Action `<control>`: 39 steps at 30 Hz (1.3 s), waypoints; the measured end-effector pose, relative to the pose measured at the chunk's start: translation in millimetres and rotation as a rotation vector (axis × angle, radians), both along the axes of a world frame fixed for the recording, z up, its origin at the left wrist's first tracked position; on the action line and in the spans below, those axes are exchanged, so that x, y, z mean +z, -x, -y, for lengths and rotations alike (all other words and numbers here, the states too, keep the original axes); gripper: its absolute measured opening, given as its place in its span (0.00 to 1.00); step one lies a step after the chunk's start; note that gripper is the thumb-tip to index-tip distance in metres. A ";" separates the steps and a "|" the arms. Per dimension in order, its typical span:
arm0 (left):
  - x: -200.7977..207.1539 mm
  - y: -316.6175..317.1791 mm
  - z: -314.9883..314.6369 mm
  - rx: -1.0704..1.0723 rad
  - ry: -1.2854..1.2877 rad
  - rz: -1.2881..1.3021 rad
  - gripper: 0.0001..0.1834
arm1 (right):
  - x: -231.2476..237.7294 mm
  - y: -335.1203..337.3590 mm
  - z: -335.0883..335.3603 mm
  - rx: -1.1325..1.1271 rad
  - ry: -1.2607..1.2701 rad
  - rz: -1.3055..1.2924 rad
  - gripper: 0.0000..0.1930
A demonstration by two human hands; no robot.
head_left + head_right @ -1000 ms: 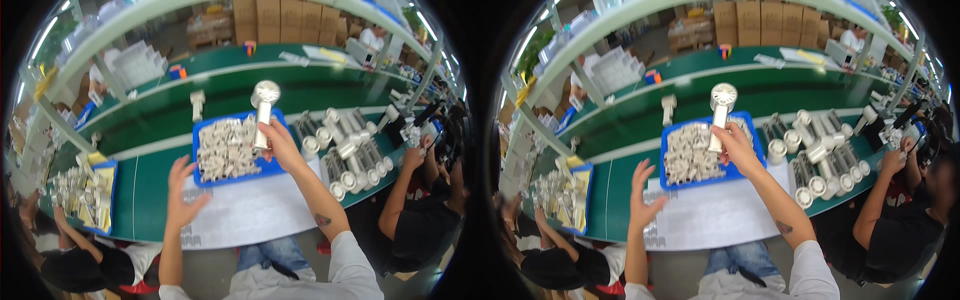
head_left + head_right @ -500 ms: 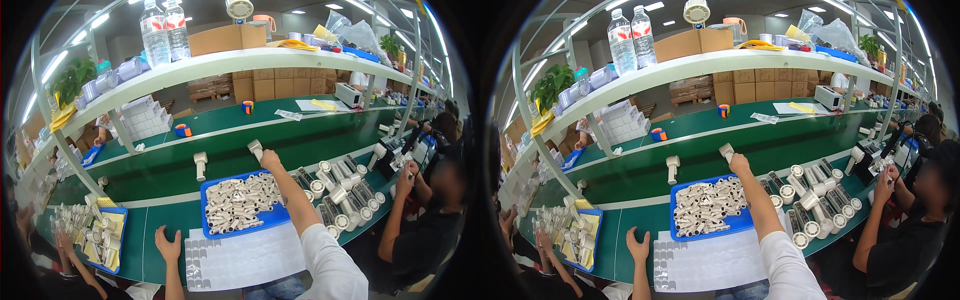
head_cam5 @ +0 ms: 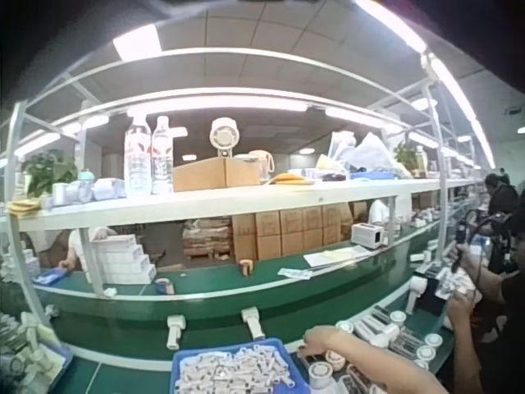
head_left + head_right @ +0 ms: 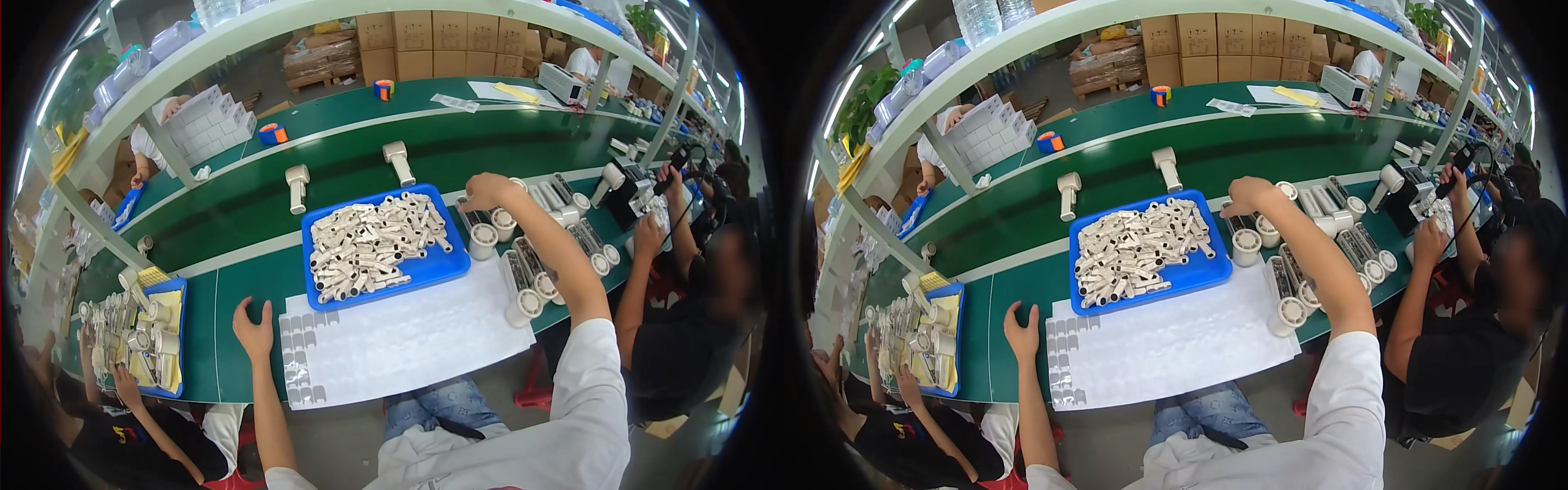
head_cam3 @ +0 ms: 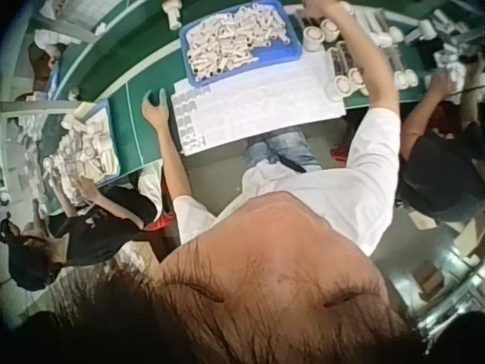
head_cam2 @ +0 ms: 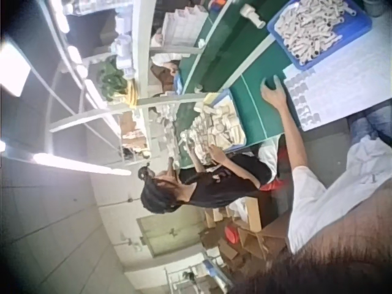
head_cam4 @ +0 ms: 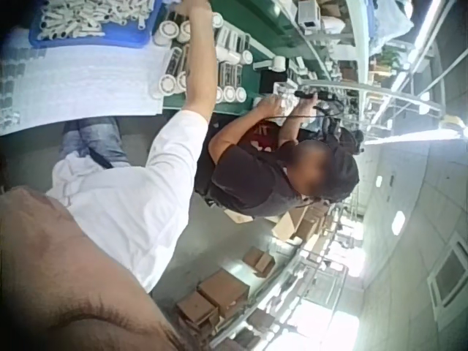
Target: The person assembles small white portable fans by hand at a factory workstation. They pick up fan bodies and circular grills from a blue tray, fit the grills onto the bodies, and place the completed units on the table.
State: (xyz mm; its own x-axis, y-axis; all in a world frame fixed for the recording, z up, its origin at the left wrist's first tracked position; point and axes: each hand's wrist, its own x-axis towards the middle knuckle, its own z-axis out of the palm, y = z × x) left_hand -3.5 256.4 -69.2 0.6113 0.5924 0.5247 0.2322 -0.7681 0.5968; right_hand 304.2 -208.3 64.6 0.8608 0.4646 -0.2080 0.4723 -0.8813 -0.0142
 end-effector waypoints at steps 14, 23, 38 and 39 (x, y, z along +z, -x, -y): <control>90.7 19.0 110.3 -0.505 0.344 0.230 0.22 | 51.0 84.6 -20.0 0.009 -0.498 0.194 0.43; 69.1 -2.5 255.9 -0.734 0.216 0.526 0.43 | 30.0 180.6 -94.3 0.026 -0.940 -0.510 0.29; 56.1 26.4 183.0 -0.980 0.329 -0.121 0.37 | -64.7 102.4 -141.1 0.411 -0.288 0.372 0.10; 52.2 27.9 176.8 -0.976 0.281 -0.158 0.37 | -57.4 107.4 -142.2 0.400 -0.302 0.360 0.10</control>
